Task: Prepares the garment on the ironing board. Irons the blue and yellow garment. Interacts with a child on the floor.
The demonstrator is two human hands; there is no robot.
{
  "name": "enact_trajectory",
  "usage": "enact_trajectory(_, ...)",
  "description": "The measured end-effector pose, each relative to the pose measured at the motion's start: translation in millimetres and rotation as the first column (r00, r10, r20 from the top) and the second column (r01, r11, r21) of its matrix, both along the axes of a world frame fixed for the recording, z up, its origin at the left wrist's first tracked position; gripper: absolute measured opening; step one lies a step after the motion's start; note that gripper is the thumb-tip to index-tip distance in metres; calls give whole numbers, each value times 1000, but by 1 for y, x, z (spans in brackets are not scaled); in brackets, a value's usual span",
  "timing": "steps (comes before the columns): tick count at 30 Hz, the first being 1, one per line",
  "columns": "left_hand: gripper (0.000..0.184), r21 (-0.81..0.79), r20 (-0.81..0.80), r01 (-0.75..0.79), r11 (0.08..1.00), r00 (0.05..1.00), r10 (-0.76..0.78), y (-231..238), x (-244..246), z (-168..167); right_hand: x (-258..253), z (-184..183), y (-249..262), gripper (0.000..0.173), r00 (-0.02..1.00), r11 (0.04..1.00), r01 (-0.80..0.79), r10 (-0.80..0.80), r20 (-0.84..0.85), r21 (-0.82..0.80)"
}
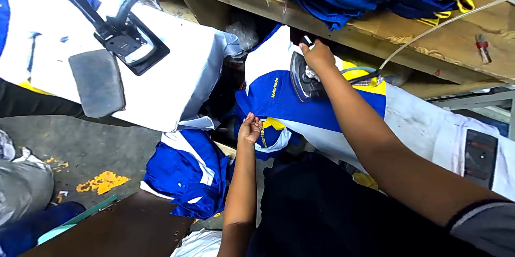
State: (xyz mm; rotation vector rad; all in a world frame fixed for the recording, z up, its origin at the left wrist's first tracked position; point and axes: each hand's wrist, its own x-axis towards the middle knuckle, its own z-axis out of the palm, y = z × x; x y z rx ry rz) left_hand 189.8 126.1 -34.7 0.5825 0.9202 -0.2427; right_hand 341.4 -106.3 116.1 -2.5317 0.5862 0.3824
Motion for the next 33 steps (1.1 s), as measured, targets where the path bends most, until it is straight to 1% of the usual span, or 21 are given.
enact_trajectory(4, 10, -10, 7, 4, 1000, 1000, -4, 0, -2, -5, -49, -4, -13, 70, 993, 993, -97, 92, -73, -61)
enact_trajectory(6, 11, 34, -12, 18, 999, 1000, -18, 1, 0, -4, -60, -6, -16, 67, 980, 982, -178, 172, -97, -60)
enact_trajectory(7, 13, 102, -40, 33, 994, 999, -29, 0, 2, -3, -63, -6, -16, 66, 970, 973, -223, 216, -113, -53)
enact_trajectory(8, 21, 207, -63, 50, 977, 997, -38, -1, 3, -1, -65, -6, -17, 65, 955, 960, -275, 267, -129, -48)
enact_trajectory(9, 32, 334, -59, 69, 940, 997, -53, -2, 4, 2, -68, -6, -17, 63, 936, 943, -330, 321, -143, -50)
enact_trajectory(10, 40, 472, -31, 81, 878, 997, -76, -4, 4, 6, -73, -6, -17, 63, 917, 924, -379, 368, -156, -47)
enact_trajectory(11, 45, 585, 13, 99, 805, 991, -132, -5, 5, 11, -79, -6, -19, 63, 901, 909, -415, 403, -161, -46)
enact_trajectory(12, 46, 682, 57, 123, 721, 974, -220, -6, 8, 15, -86, -7, -21, 62, 891, 898, -437, 426, -154, -45)
enact_trajectory(13, 43, 767, 88, 146, 625, 941, -328, -8, 15, 19, -95, -8, -25, 60, 889, 895, -445, 435, -144, -44)
enact_trajectory(14, 39, 836, 107, 161, 524, 890, -444, -12, 25, 23, -105, -10, -29, 59, 891, 896, -441, 431, -142, -46)
enact_trajectory(16, 32, 923, 95, 182, 338, 745, -661, -26, 54, 37, -126, -12, -40, 58, 906, 914, -404, 392, -156, -47)
enact_trajectory(17, 30, 950, 60, 194, 245, 657, -752, -36, 72, 45, -136, -11, -46, 57, 916, 924, -378, 366, -163, -51)
enact_trajectory(19, 29, 981, -40, 184, 59, 491, -870, -56, 107, 55, -154, -9, -56, 54, 934, 942, -330, 316, -164, -59)
enact_trajectory(21, 28, 984, -153, 141, -107, 374, -915, -73, 138, 52, -169, -7, -67, 56, 945, 954, -293, 278, -174, -68)
enact_trajectory(23, 28, 965, -262, 80, -250, 301, -917, -84, 161, 43, -179, -6, -76, 57, 952, 964, -254, 235, -196, -81)
enact_trajectory(25, 27, 930, -365, 53, -363, 243, -899, -89, 176, 37, -183, -4, -81, 57, 953, 972, -222, 198, -230, -81)
enact_trajectory(27, 25, 899, -435, 26, -438, 188, -881, -91, 184, 37, -183, -3, -82, 56, 958, 978, -195, 174, -228, -74)
enact_trajectory(30, 22, 849, -518, -74, -523, 85, -851, -94, 189, 41, -183, -3, -82, 56, 961, 981, -181, 161, -225, -68)
enact_trajectory(31, 22, 827, -548, -108, -552, 64, -834, -95, 191, 42, -182, -3, -82, 56, 961, 982, -179, 160, -227, -65)
enact_trajectory(32, 22, 807, -573, -133, -576, 64, -817, -94, 193, 43, -182, -2, -82, 57, 961, 983, -176, 159, -227, -57)
enact_trajectory(33, 23, 794, -586, -133, -593, 89, -805, -92, 195, 43, -182, -3, -83, 58, 961, 982, -179, 163, -225, -53)
